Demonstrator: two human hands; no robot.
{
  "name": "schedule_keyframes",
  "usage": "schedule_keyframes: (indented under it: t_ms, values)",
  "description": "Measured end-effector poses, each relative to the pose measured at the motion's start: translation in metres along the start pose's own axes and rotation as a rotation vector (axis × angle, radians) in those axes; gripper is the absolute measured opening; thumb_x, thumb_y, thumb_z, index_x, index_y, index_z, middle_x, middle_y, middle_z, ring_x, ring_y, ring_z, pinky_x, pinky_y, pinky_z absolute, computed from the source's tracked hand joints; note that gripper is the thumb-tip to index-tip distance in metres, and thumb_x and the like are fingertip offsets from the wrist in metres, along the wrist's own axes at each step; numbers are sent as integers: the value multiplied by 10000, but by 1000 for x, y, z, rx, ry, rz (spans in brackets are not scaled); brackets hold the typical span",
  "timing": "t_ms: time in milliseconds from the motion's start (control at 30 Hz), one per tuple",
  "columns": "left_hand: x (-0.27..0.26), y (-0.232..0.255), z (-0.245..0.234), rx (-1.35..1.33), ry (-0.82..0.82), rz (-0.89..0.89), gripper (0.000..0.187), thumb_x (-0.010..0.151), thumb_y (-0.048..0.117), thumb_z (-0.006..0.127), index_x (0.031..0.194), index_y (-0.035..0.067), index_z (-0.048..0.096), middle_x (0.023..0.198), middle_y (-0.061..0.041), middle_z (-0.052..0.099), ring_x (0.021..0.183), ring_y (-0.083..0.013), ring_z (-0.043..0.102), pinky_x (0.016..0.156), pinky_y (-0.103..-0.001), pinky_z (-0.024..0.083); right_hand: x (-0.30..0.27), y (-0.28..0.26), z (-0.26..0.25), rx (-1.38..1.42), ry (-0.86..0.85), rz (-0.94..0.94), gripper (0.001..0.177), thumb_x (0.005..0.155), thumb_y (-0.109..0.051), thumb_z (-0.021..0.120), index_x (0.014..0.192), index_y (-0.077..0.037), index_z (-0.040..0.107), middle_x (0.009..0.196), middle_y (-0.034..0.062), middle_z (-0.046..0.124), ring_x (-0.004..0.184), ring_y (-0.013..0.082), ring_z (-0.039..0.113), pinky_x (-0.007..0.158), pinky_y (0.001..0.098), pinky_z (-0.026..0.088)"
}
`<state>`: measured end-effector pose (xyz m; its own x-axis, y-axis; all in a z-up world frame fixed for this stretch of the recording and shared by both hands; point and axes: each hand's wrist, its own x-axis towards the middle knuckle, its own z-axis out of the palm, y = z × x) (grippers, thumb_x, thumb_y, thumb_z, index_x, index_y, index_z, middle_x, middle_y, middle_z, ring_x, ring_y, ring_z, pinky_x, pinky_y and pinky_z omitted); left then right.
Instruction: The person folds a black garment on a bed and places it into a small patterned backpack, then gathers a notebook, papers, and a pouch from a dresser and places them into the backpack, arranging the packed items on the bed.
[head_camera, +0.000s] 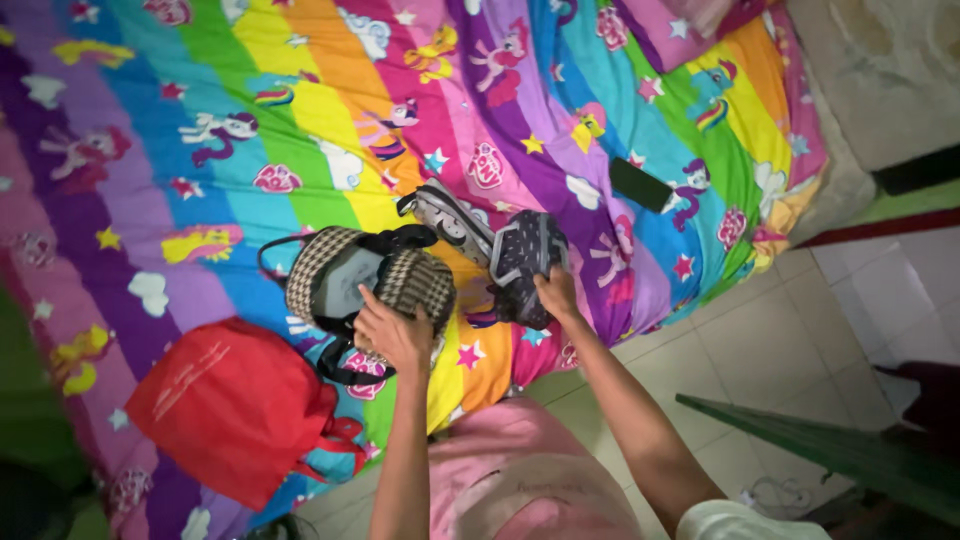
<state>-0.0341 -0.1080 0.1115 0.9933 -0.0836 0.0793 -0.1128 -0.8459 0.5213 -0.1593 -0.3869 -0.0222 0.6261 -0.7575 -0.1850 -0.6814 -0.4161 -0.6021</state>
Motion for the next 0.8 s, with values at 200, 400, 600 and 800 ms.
schedule_keyframes:
  t_ms: [200, 400, 600, 800]
  values:
    - [8, -19, 35, -283, -184, 408, 484, 593, -21, 663, 1070, 60, 676, 1052, -151, 661, 1052, -361, 601, 863, -468, 425, 17, -44, -59, 357, 36, -107, 226, 844, -196, 618, 931, 2, 679, 743, 154, 665, 662, 266, 632, 626, 430, 492]
    - [24, -3, 29, -254, -262, 614, 485, 547, -76, 627, 1009, 62, 673, 956, -148, 601, 994, -370, 574, 845, -453, 458, 25, -81, -137, 642, 94, -83, 285, 805, -129, 612, 1034, -3, 726, 850, 31, 706, 753, 125, 586, 693, 315, 481]
    - [47, 30, 26, -255, -240, 745, 467, 591, -17, 678, 1051, 64, 680, 978, -161, 617, 1020, -374, 581, 900, -458, 489, 19, -88, -128, 848, 43, -113, 298, 769, -46, 618, 1050, -22, 713, 913, -12, 697, 810, 100, 600, 748, 257, 485]
    - [22, 47, 35, 174, -700, 593, 633, 639, 172, 790, 1251, 113, 641, 1183, -172, 649, 1194, -346, 587, 1038, -443, 469, 11, -79, -130, 847, -36, -175, 197, 794, -26, 617, 978, -28, 685, 905, -8, 648, 836, 96, 571, 763, 251, 452]
